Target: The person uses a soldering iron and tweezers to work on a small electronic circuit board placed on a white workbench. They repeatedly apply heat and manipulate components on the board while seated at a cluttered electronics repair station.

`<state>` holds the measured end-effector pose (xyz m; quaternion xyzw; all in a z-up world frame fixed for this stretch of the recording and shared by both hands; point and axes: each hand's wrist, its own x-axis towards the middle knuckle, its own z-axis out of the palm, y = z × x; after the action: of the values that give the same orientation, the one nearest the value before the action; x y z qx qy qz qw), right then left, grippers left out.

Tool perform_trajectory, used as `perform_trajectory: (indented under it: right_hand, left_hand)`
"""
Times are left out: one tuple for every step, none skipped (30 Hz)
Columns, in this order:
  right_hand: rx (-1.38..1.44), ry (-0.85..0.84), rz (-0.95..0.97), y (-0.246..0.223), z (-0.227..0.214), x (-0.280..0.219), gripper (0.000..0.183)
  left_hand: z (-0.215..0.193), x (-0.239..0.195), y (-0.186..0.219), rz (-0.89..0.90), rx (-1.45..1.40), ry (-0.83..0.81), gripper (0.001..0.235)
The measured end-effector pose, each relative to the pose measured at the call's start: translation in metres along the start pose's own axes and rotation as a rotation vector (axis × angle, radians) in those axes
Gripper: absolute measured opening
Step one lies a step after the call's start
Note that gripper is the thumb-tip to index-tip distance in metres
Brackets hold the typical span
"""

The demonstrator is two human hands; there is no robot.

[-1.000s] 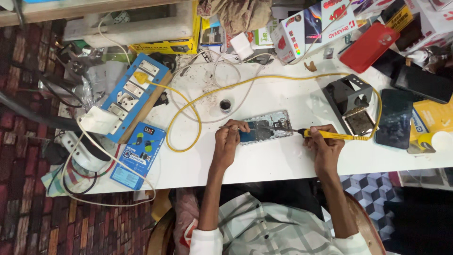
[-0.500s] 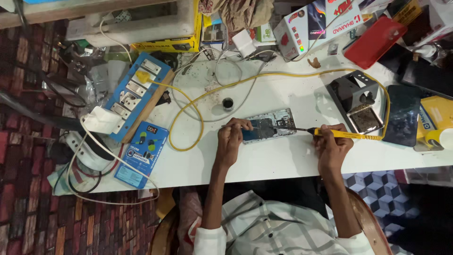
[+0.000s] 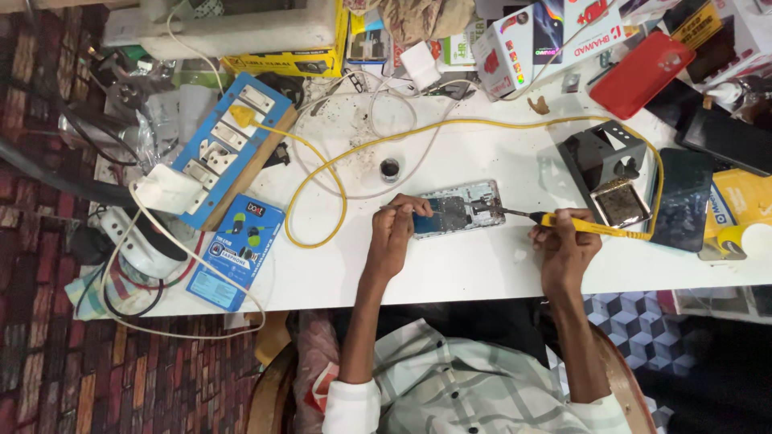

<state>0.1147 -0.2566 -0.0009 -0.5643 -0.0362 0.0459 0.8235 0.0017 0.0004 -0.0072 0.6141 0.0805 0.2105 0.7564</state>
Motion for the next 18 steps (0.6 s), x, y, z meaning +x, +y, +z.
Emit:
perform_trajectory:
  right_hand:
    - [-0.033,-0.030,-0.001,0.000,0.001,-0.001,0.016]
    - [-0.067,-0.060,-0.003,-0.001,0.002,-0.002,0.017]
    - [-0.097,-0.088,-0.009,-0.001,0.004,-0.001,0.018]
    - [-0.113,-0.102,-0.018,-0.001,0.006,0.000,0.018]
    - [-0.131,-0.114,-0.025,-0.001,0.006,-0.001,0.018]
    - [-0.150,-0.126,-0.031,-0.001,0.007,-0.003,0.019]
    - [-0.168,-0.123,-0.034,-0.002,0.008,-0.003,0.019]
    - [-0.186,-0.120,-0.037,-0.003,0.009,-0.003,0.019]
    - [-0.205,-0.120,-0.038,-0.004,0.009,-0.003,0.019]
    - [-0.221,-0.123,-0.037,-0.005,0.010,-0.003,0.020]
    - [-0.237,-0.127,-0.032,-0.005,0.010,-0.003,0.020]
    - [-0.253,-0.131,-0.026,-0.006,0.011,-0.004,0.020]
    - [-0.246,-0.138,-0.021,-0.006,0.011,-0.005,0.021]
    - [-0.240,-0.146,-0.016,-0.007,0.012,-0.006,0.021]
    - [-0.232,-0.155,-0.017,-0.008,0.013,-0.004,0.021]
    - [-0.266,-0.160,-0.017,-0.009,0.014,-0.004,0.021]
    - [-0.299,-0.163,-0.018,-0.010,0.015,-0.004,0.021]
    - [-0.333,-0.167,-0.018,-0.010,0.015,-0.005,0.021]
  left_hand:
    - [0.000,0.000,0.000,0.006,0.012,0.000,0.037]
    - [0.000,-0.001,0.000,0.005,0.019,0.003,0.037]
    - [0.000,0.000,0.001,0.008,0.027,0.002,0.037]
    - [0.000,0.001,0.002,0.011,0.035,0.001,0.038]
    - [0.000,0.001,0.002,0.001,0.014,0.003,0.037]
    - [0.000,0.000,0.002,-0.009,-0.006,0.006,0.037]
    - [0.000,0.002,0.003,-0.015,-0.027,0.009,0.036]
    - [0.000,0.003,0.003,-0.011,-0.022,0.009,0.035]
    - [0.001,0.003,0.004,-0.007,-0.017,0.011,0.035]
    - [0.001,0.004,0.005,-0.004,-0.013,0.013,0.034]
    - [0.001,0.003,0.005,0.001,0.010,0.010,0.035]
    - [0.001,0.003,0.006,0.005,0.032,0.008,0.035]
    - [0.001,0.002,0.007,0.009,0.054,0.005,0.035]
    - [0.001,0.001,0.009,0.014,0.064,0.014,0.034]
    - [0.001,0.001,0.011,0.024,0.073,0.024,0.034]
    - [0.002,0.002,0.013,0.034,0.082,0.033,0.033]
    - [0.002,0.001,0.015,0.027,0.086,0.038,0.032]
    - [0.002,0.001,0.017,0.019,0.089,0.043,0.031]
